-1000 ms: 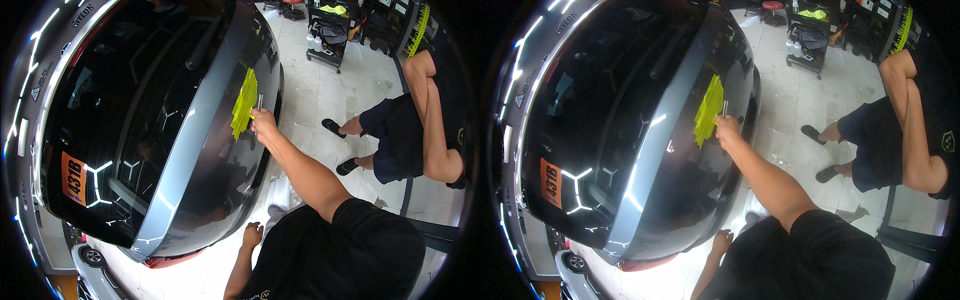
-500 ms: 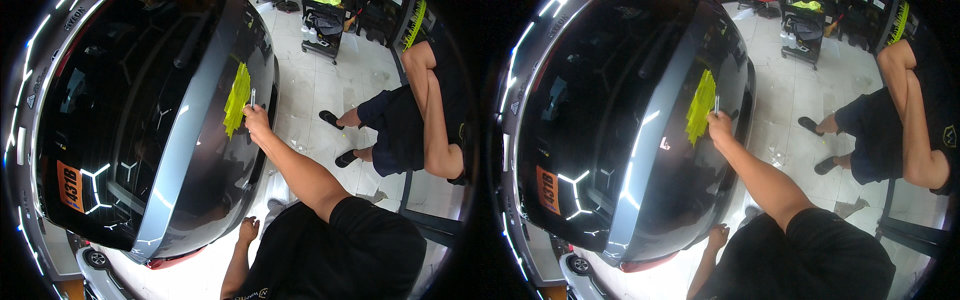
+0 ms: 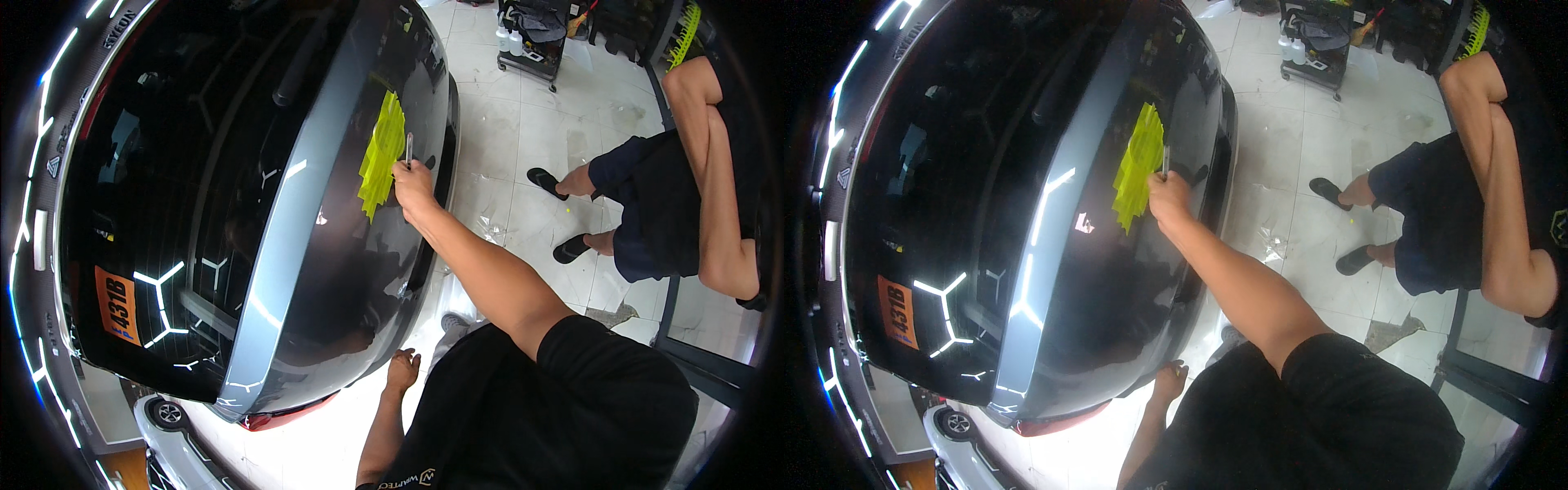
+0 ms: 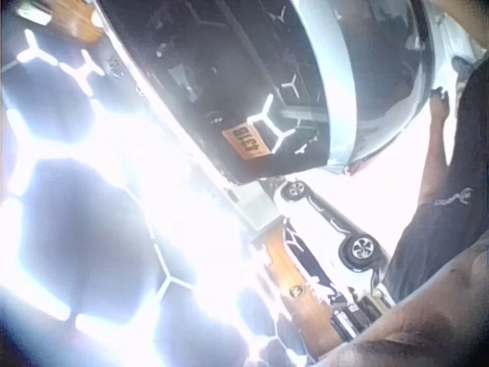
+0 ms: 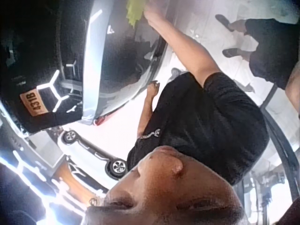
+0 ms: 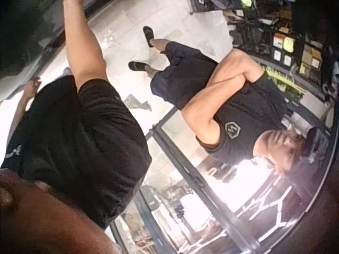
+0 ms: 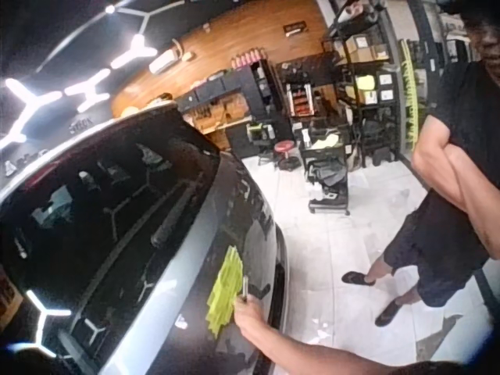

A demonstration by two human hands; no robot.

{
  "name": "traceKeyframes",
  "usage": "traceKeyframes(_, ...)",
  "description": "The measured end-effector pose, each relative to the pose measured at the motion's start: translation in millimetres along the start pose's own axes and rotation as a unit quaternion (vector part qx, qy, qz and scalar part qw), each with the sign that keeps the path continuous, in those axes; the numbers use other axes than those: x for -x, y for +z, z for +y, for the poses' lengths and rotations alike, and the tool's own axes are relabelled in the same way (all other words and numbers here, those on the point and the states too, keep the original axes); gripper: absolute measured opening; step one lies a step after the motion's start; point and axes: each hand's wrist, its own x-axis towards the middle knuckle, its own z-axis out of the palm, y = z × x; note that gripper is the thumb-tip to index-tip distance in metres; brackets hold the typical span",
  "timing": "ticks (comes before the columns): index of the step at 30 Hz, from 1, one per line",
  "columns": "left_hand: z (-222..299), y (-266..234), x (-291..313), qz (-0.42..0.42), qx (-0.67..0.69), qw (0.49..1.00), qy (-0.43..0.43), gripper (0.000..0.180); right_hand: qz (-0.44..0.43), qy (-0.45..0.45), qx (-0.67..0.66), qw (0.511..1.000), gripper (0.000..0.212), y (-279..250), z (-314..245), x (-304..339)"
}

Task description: The person applies a bright green wing-shaped vinyl decal to the rear trunk of a dark gray car. They use a utility knife to cut the vinyl around the decal's shape and a squeegee tool to smooth the surface and remove air bubbles. The person carefully peels away the excess vinyl material to reveal the final decal.

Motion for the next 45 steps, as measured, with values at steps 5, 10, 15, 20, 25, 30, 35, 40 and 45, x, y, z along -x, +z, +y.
traceKeyframes(5,0.4,7.5,2.7,-0.002,0.007,1.000,0.023,0.034,-0.065,0.049,-0.060,0.995,0.011,-5.9,-2.4,11.1)
traceKeyframes(10,32.5,-9.0,-6.8,0.034,0.033,0.998,0.028,0.033,-0.102,0.089,-0.174,0.975,0.011,-23.0,-10.8,40.9)
traceKeyframes(15,95.6,-74.8,-16.4,0.188,0.135,0.973,0.000,0.035,-0.200,0.107,-0.096,0.969,0.016,-63.0,0.7,81.4)
traceKeyframes(20,161.9,-140.9,-33.7,0.247,0.178,0.946,0.109,0.051,-0.297,0.072,0.062,0.950,0.019,-121.9,-33.8,119.2)
traceKeyframes(25,202.3,-127.6,-63.9,0.181,0.267,0.933,0.159,0.030,-0.305,-0.053,0.181,0.934,0.026,-148.2,-28.2,145.4)
traceKeyframes(30,179.4,-86.0,-83.1,0.090,0.444,0.886,0.096,0.019,-0.182,-0.038,0.309,0.933,0.025,-189.0,-41.2,129.2)
traceKeyframes(35,217.5,-77.5,-91.4,0.040,0.499,0.861,0.088,0.020,-0.273,-0.073,0.344,0.896,0.025,-212.3,-45.9,130.0)
traceKeyframes(40,260.5,-86.2,-109.5,-0.019,0.769,0.638,-0.020,0.066,-0.368,-0.279,0.397,0.793,0.030,-210.5,-62.0,94.4)
traceKeyframes(45,289.1,-73.1,-117.3,-0.036,0.813,0.579,0.043,0.079,-0.471,-0.311,0.440,0.698,0.020,-215.9,-89.0,42.1)
